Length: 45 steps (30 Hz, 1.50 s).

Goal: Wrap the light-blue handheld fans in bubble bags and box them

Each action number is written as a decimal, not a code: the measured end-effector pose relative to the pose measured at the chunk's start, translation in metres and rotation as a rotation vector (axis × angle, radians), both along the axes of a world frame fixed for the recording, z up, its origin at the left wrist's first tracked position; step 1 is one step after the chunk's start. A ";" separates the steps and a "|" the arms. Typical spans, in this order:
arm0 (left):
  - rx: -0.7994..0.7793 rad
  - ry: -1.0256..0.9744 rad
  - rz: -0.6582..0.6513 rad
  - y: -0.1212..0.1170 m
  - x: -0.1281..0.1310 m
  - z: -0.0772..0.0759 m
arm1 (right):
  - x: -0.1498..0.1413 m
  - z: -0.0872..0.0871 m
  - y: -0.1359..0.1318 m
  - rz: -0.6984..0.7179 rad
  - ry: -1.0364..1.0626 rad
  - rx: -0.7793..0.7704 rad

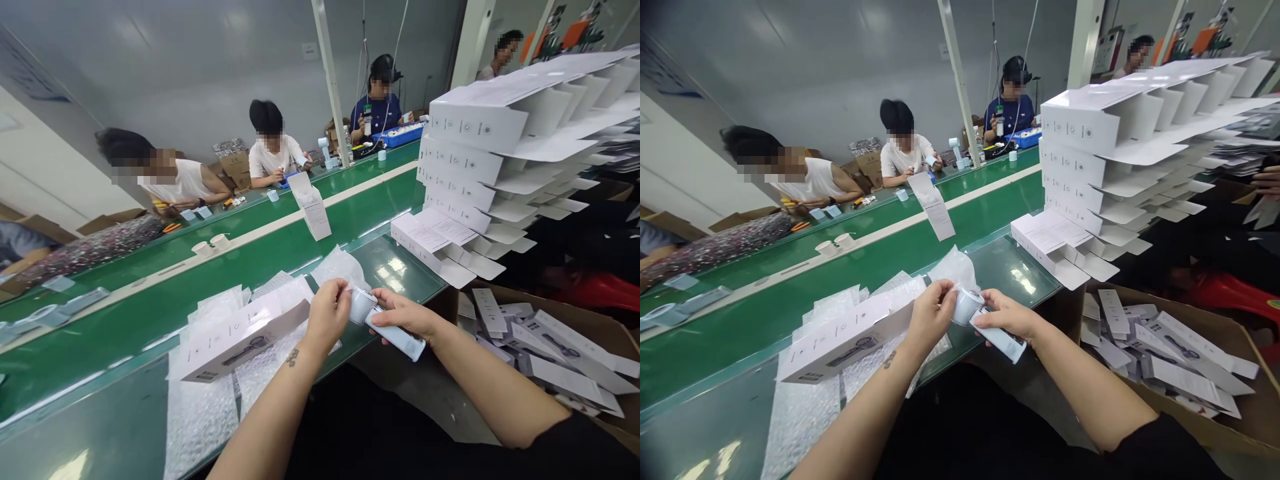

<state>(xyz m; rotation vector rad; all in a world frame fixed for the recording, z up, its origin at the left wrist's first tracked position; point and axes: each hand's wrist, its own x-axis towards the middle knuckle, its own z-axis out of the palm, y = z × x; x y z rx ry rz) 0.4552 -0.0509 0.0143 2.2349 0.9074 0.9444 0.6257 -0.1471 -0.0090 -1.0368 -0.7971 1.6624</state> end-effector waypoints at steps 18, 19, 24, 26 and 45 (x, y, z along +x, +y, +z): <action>-0.679 -0.380 0.150 -0.032 0.005 -0.014 | 0.017 0.005 -0.022 -0.325 0.039 0.108; -0.775 -0.456 0.069 -0.034 0.010 -0.009 | 0.016 0.003 -0.022 -0.268 0.074 0.108; -0.874 -0.505 -0.112 -0.035 0.028 -0.006 | 0.009 -0.009 -0.027 -0.251 0.231 0.099; -0.760 -0.481 -0.073 -0.034 0.029 -0.019 | 0.009 -0.011 -0.029 -0.255 0.221 0.081; 0.042 0.061 0.103 -0.058 0.031 -0.041 | -0.004 -0.015 -0.017 -0.549 0.273 -0.096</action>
